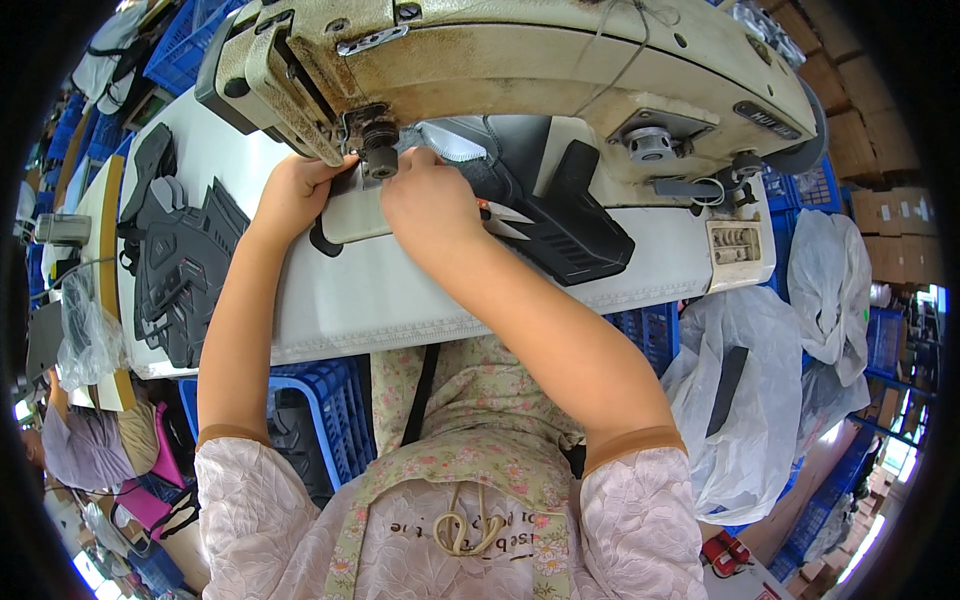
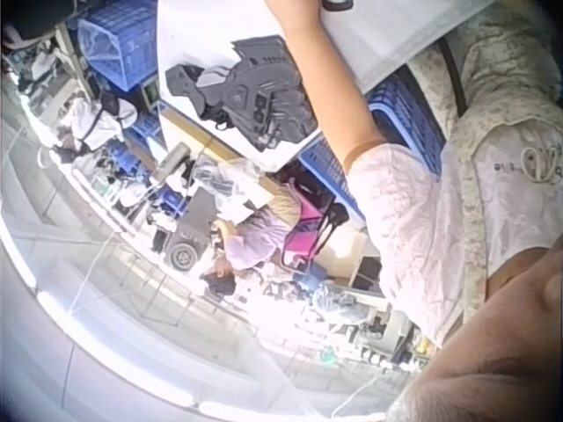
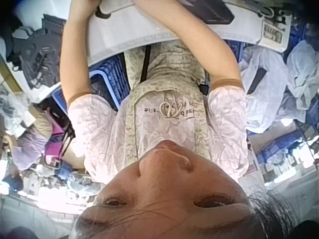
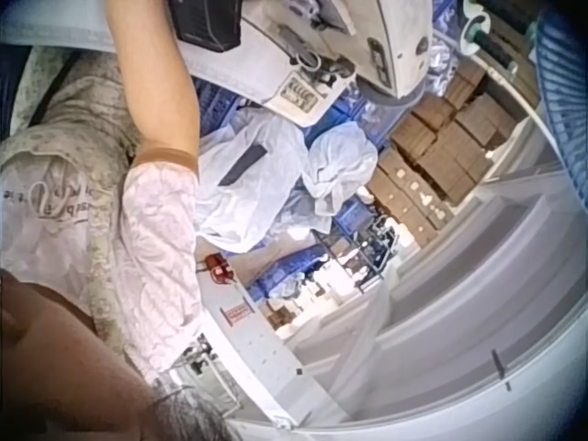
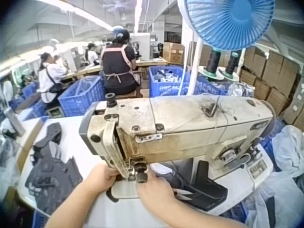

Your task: Sewing pieces of a shoe upper together using an industrial sewing machine.

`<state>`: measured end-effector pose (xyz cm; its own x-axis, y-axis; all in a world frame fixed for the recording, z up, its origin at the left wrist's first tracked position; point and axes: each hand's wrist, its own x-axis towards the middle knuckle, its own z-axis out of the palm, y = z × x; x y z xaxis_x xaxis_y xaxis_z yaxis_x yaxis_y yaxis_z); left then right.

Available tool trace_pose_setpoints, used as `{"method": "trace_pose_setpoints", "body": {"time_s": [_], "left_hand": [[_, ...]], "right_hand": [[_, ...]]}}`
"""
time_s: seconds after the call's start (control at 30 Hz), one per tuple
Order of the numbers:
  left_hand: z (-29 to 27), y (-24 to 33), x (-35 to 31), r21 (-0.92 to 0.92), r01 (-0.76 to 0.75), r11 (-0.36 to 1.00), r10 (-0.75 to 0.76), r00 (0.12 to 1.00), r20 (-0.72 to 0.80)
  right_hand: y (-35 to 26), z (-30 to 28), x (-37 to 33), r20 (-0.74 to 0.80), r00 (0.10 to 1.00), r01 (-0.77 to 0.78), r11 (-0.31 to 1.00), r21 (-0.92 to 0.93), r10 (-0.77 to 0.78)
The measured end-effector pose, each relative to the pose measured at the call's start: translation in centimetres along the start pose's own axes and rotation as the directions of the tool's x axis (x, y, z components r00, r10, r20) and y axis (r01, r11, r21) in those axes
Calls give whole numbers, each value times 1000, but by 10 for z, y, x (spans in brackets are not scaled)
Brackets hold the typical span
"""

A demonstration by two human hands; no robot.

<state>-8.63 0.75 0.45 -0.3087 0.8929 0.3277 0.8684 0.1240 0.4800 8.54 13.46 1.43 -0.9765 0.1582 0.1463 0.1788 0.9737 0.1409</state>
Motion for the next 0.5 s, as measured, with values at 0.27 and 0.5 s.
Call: {"method": "trace_pose_setpoints", "body": {"time_s": [0.27,0.5], "left_hand": [[1,1,0,-23,20,1000,-20,1000,-2],[7,-8,-2,-40,3,999,-4,1000,-21]], "right_hand": [[3,7,-1,-173,984,35,997,-67,-46],[2,0,-1,-74,997,26,999,-25,-27]]}}
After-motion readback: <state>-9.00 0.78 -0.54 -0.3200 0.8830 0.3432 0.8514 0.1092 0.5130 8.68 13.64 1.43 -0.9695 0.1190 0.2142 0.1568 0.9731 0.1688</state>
